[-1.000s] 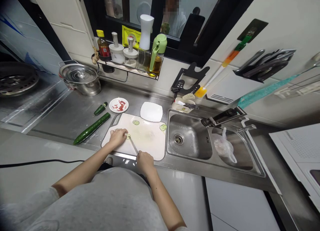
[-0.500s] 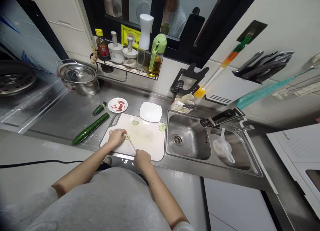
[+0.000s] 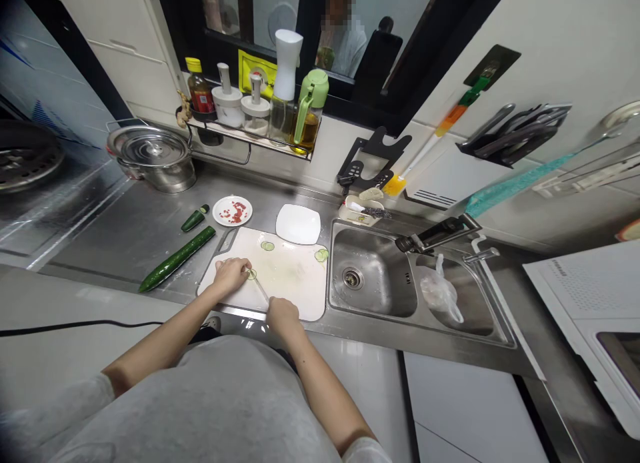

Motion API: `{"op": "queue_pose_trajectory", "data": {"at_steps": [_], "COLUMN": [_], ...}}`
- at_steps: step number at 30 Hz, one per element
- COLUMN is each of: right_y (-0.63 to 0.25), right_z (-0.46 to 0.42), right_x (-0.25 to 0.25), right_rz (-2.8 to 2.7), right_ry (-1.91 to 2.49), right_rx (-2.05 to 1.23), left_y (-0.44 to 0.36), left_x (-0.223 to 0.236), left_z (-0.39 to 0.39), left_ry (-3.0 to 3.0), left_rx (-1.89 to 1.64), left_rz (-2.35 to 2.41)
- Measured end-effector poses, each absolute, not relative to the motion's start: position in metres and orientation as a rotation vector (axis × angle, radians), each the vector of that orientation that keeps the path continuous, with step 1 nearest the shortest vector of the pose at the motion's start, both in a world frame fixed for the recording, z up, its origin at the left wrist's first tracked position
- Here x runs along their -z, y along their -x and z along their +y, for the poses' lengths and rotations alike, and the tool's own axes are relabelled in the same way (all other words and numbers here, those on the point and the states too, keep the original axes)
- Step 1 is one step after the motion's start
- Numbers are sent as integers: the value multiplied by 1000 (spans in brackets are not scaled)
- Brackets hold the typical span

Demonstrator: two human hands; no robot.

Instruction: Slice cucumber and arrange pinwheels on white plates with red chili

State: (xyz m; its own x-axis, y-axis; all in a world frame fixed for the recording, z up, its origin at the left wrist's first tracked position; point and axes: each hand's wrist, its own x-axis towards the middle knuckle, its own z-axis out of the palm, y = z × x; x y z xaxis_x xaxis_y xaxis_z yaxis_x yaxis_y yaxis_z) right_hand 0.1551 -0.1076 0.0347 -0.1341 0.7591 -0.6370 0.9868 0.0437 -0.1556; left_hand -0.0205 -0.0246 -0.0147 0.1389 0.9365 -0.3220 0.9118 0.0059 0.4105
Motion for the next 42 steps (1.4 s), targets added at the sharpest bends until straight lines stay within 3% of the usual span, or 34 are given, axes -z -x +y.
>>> {"op": "queue_pose_trajectory", "data": {"at_steps": [27,42], "right_y": [-178,-203], "right_z": [-138,-154], "right_x": [-35,-29], "right_rz": [1924,1945], "right_ry": [-1809,-1979], "right_rx": [777,963], "left_y": [14,4], "left_x": [14,6], "left_z": [-29,-31], "left_ry": [-1964,-1887], "left_rx": [-47,-122], "left_rz": [1793,1731]}}
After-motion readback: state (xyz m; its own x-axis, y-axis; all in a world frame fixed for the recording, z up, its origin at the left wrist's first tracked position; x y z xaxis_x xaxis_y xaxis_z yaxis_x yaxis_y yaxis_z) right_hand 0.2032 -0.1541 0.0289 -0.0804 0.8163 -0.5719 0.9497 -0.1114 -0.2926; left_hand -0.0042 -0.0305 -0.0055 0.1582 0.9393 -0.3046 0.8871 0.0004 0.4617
